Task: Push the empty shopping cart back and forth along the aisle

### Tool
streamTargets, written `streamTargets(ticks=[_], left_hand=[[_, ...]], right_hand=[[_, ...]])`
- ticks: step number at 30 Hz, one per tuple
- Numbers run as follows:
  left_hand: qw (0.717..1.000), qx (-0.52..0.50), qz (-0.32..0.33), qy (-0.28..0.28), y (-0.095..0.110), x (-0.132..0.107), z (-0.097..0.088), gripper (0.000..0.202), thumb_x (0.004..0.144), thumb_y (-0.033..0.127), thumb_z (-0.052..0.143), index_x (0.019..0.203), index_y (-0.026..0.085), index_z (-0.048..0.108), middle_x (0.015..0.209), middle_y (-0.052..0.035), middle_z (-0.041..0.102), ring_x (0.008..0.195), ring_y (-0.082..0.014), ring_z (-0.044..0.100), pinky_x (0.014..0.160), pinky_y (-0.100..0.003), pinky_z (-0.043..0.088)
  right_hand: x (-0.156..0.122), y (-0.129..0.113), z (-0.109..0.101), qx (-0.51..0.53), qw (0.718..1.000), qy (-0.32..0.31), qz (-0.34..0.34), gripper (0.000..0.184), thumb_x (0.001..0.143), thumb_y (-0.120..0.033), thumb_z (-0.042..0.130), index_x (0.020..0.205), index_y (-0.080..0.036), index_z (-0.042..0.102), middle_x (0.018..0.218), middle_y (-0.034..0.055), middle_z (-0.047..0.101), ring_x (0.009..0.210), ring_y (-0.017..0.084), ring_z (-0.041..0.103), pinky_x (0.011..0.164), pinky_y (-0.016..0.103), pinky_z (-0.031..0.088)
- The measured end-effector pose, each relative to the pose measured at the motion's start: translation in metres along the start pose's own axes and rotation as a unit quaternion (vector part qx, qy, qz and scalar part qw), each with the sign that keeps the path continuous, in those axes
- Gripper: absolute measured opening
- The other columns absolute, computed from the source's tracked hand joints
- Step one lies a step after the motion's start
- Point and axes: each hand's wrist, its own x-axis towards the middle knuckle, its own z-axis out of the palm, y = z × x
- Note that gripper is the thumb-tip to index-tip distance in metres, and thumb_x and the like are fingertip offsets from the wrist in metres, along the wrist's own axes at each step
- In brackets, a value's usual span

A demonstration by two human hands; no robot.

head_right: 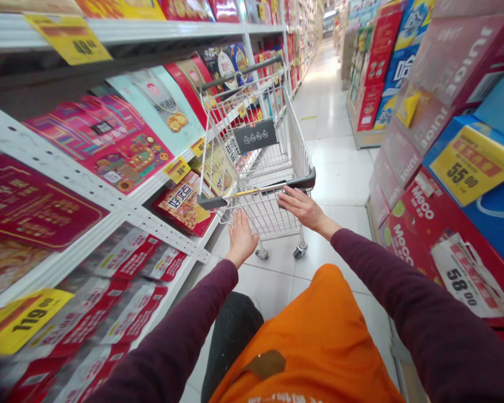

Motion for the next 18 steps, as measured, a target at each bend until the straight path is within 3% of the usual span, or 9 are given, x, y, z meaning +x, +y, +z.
streamTargets(ticks=[4, 10, 16, 18], left_hand=[[1.0, -0.019, -0.021, 0.009, -0.009, 0.0, -0.005, 0.075, 0.071, 0.012, 0.049, 0.141, 0.006, 0.022, 0.153, -0.0171, 0.015, 0.141, -0.0273, 0.012, 0.113, -0.05, 0.018], [0.998, -0.033, -0.052, 0.007, -0.021, -0.003, -0.01, 0.077, 0.071, 0.013, 0.05, 0.141, 0.004, 0.019, 0.153, -0.0179, 0.012, 0.142, -0.0279, 0.009, 0.113, -0.051, 0.017], [0.996, -0.056, -0.068, 0.017, -0.025, -0.002, -0.014, 0.078, 0.071, 0.012, 0.049, 0.141, 0.005, 0.017, 0.154, -0.0172, 0.011, 0.142, -0.0267, 0.006, 0.113, -0.05, 0.015], [0.996, -0.059, -0.07, 0.021, -0.027, -0.003, -0.014, 0.078, 0.071, 0.011, 0.049, 0.142, 0.005, 0.017, 0.154, -0.0174, 0.011, 0.142, -0.0266, 0.007, 0.113, -0.05, 0.015]], right_hand=[[0.004, -0.004, 0.007, 0.003, 1.0, 0.005, -0.002, 0.038, 0.095, -0.011, 0.032, 0.12, -0.02, 0.058, 0.127, 0.0068, 0.058, 0.132, 0.02, 0.034, 0.107, 0.047, 0.037], [-0.022, -0.007, 0.025, 0.022, 0.995, -0.082, -0.056, 0.04, 0.092, -0.005, 0.031, 0.116, -0.017, 0.061, 0.123, 0.0076, 0.061, 0.131, 0.021, 0.037, 0.104, 0.046, 0.041], [0.04, -0.029, 0.022, 0.023, 0.998, -0.019, -0.06, 0.04, 0.094, -0.008, 0.033, 0.125, -0.02, 0.055, 0.133, 0.0058, 0.053, 0.135, 0.02, 0.028, 0.11, 0.048, 0.033], [0.05, -0.033, 0.025, 0.021, 0.998, -0.008, -0.065, 0.04, 0.093, -0.007, 0.032, 0.125, -0.019, 0.055, 0.133, 0.0061, 0.053, 0.135, 0.02, 0.028, 0.11, 0.048, 0.033]])
